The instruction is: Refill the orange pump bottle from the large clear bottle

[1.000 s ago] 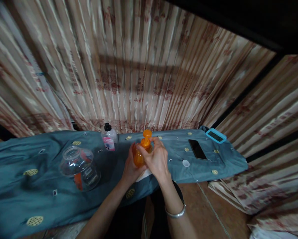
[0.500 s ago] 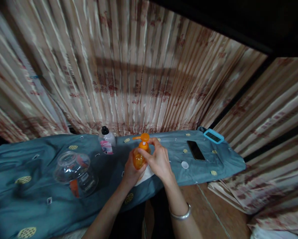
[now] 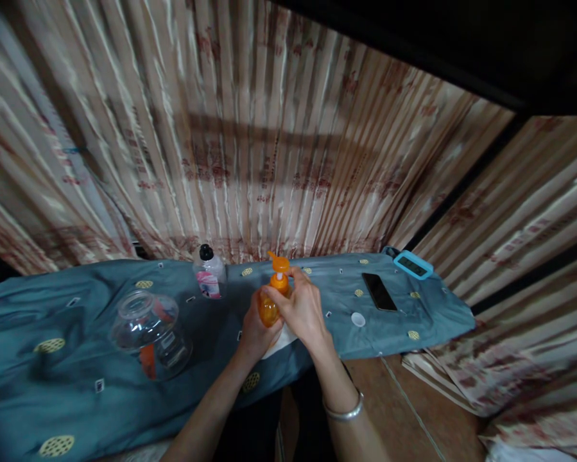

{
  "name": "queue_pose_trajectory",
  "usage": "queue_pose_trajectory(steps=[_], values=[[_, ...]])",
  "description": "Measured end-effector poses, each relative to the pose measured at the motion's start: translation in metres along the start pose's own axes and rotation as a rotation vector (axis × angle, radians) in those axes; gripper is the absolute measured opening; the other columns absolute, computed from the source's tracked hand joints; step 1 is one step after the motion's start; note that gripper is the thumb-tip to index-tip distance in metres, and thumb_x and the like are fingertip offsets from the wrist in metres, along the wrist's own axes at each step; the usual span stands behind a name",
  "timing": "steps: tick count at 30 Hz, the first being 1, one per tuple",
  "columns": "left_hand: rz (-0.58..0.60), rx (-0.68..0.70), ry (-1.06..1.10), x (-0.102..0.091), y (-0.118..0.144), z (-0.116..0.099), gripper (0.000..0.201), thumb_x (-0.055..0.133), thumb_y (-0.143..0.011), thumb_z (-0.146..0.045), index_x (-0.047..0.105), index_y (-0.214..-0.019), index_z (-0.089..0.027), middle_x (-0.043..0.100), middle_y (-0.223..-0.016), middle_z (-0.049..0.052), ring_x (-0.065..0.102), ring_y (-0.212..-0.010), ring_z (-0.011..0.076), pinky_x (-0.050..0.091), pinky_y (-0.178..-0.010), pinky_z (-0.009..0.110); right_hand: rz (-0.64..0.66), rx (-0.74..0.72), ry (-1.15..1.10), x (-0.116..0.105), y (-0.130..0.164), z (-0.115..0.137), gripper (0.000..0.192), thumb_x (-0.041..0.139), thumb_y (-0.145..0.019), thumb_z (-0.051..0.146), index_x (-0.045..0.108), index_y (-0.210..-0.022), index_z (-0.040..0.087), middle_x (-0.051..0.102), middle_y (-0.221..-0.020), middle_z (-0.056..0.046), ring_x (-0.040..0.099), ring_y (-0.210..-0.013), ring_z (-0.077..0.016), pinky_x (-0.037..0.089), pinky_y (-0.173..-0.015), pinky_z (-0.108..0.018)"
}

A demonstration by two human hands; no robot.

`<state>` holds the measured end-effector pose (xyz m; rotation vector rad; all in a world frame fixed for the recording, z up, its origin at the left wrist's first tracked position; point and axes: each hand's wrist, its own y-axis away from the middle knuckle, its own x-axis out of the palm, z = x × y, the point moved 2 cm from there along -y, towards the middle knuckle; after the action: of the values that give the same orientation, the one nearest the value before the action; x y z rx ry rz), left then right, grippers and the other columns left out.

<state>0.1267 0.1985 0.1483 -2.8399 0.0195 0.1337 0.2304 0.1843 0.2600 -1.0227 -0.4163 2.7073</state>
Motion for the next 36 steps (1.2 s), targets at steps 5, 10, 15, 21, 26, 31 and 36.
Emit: queue_pose_trajectory(steps=[5, 10, 15, 21, 26, 31, 36], values=[[-0.004, 0.001, -0.004, -0.001, -0.001, -0.003, 0.060, 0.068, -0.069, -0.014, 0.043, -0.123, -0.022, 0.065, -0.117, 0.007, 0.067, -0.102, 0.0226, 0.054, -0.089, 0.036, 0.113, -0.097, -0.203, -0.002, 0.001, -0.009, 0.056, 0.069, -0.077, 0.046, 0.049, -0.123, 0.022, 0.062, -0.125, -0.009, 0.058, -0.117, -0.0250, 0.042, -0.104, -0.043], [0.009, -0.011, 0.022, 0.000, -0.001, -0.004, 0.058, 0.068, -0.070, -0.015, 0.043, -0.122, -0.023, 0.065, -0.115, 0.006, 0.067, -0.100, 0.0220, 0.055, -0.087, 0.036, 0.208, -0.106, -0.218, -0.005, -0.001, -0.016, 0.034, 0.059, -0.084, 0.047, 0.059, -0.109, 0.025, 0.067, -0.119, -0.006, 0.059, -0.117, -0.0245, 0.043, -0.104, -0.043], [0.012, -0.010, 0.009, -0.001, -0.001, -0.001, 0.061, 0.067, -0.069, -0.015, 0.042, -0.124, -0.023, 0.064, -0.117, 0.006, 0.067, -0.102, 0.0218, 0.054, -0.089, 0.035, -0.039, 0.028, -0.040, 0.001, 0.002, -0.007, 0.042, 0.068, -0.074, 0.053, 0.058, -0.100, 0.022, 0.069, -0.099, -0.007, 0.066, -0.092, -0.0288, 0.048, -0.089, -0.048], [0.007, 0.005, -0.003, -0.002, -0.001, -0.005, 0.058, 0.068, -0.070, -0.017, 0.044, -0.124, -0.022, 0.063, -0.121, 0.007, 0.065, -0.107, 0.0236, 0.052, -0.094, 0.037, 0.213, -0.126, -0.345, -0.001, -0.001, -0.020, 0.048, 0.064, -0.081, 0.047, 0.052, -0.122, 0.026, 0.060, -0.133, -0.007, 0.055, -0.125, -0.0211, 0.040, -0.109, -0.041], [0.008, -0.010, 0.013, -0.002, -0.001, -0.006, 0.057, 0.067, -0.069, -0.014, 0.044, -0.121, -0.022, 0.064, -0.119, 0.006, 0.066, -0.103, 0.0227, 0.053, -0.090, 0.036, 0.076, -0.054, -0.250, 0.003, -0.002, -0.022, 0.041, 0.069, -0.076, 0.049, 0.059, -0.105, 0.021, 0.068, -0.111, -0.009, 0.063, -0.109, -0.0266, 0.043, -0.103, -0.048], [0.017, -0.040, 0.024, -0.002, 0.000, -0.007, 0.058, 0.067, -0.070, -0.016, 0.043, -0.121, -0.021, 0.065, -0.114, 0.006, 0.068, -0.099, 0.0221, 0.054, -0.087, 0.035, 0.017, -0.003, -0.187, 0.003, -0.001, -0.019, 0.064, 0.077, -0.067, 0.051, 0.053, -0.117, 0.019, 0.064, -0.122, -0.013, 0.060, -0.114, -0.0295, 0.041, -0.105, -0.051], [0.009, -0.011, 0.028, -0.002, 0.000, -0.008, 0.054, 0.067, -0.070, -0.016, 0.045, -0.119, -0.022, 0.064, -0.117, 0.007, 0.067, -0.101, 0.0224, 0.054, -0.089, 0.035, 0.283, -0.136, -0.361, -0.002, -0.003, -0.026, 0.042, 0.060, -0.085, 0.046, 0.055, -0.120, 0.025, 0.061, -0.132, -0.006, 0.055, -0.125, -0.0203, 0.040, -0.110, -0.041]])
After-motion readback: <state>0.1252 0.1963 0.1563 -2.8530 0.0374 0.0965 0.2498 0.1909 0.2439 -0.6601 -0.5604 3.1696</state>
